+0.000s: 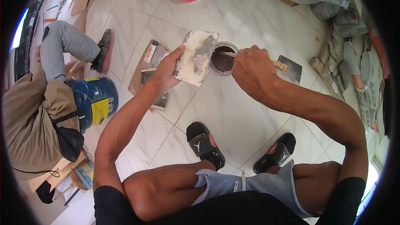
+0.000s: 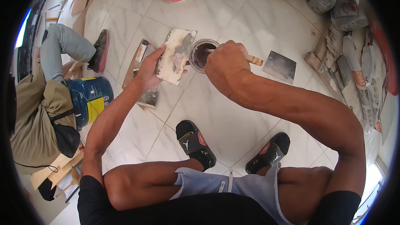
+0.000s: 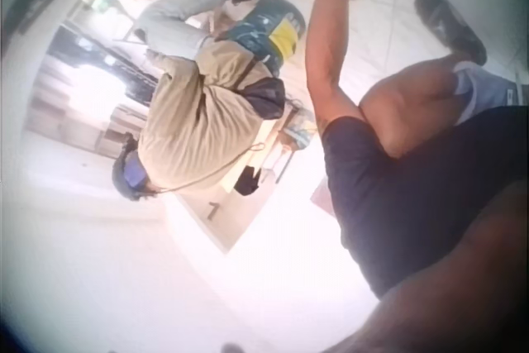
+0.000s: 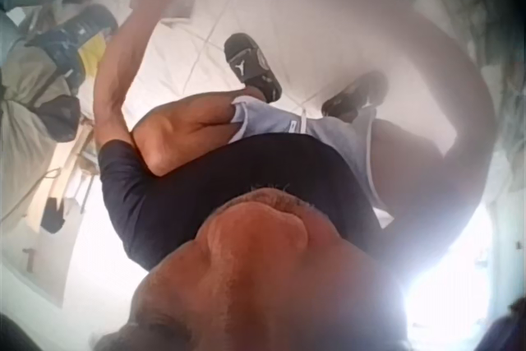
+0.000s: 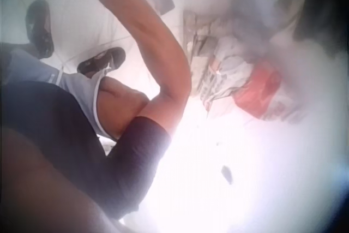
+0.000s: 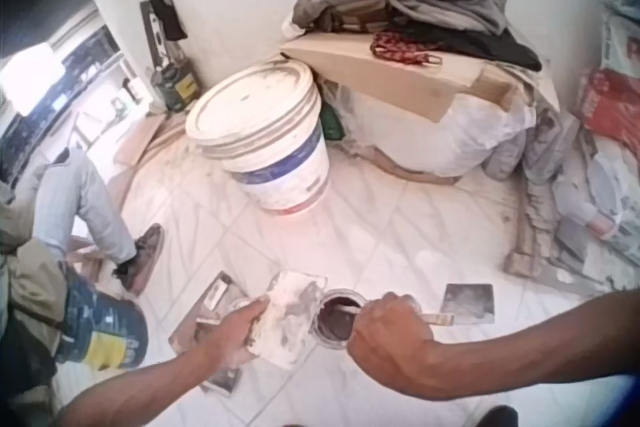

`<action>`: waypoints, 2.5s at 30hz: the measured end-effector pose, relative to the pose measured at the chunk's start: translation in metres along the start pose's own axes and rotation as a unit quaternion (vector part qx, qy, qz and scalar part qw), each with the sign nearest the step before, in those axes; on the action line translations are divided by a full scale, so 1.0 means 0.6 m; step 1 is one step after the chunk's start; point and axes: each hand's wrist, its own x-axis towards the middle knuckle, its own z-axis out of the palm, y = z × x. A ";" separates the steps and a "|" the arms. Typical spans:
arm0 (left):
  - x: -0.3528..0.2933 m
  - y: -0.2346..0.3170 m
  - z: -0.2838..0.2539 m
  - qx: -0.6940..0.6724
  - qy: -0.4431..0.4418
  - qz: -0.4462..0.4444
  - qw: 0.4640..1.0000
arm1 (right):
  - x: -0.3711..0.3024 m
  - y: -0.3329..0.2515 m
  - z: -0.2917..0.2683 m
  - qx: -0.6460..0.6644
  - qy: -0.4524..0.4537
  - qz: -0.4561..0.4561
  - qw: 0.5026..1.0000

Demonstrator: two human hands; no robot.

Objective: The person stirs a dark substance in a container with a stick and transfers it to a putty knife. They add white material from a tube, mix the substances together on the blade, and then apply the resulting filler to the seam and corner of a dark stone countertop.

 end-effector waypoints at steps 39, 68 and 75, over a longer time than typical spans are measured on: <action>-0.020 -0.017 0.044 -0.049 -0.036 -0.071 0.996 | 0.003 0.113 -0.125 0.053 -0.208 -0.223 0.951; -0.010 -0.079 0.062 -0.006 0.037 -0.102 0.994 | -0.008 0.123 0.014 0.224 -0.074 -0.160 0.959; -0.025 -0.078 0.082 0.004 0.022 -0.094 0.995 | -0.040 0.113 -0.036 0.153 -0.178 -0.149 0.961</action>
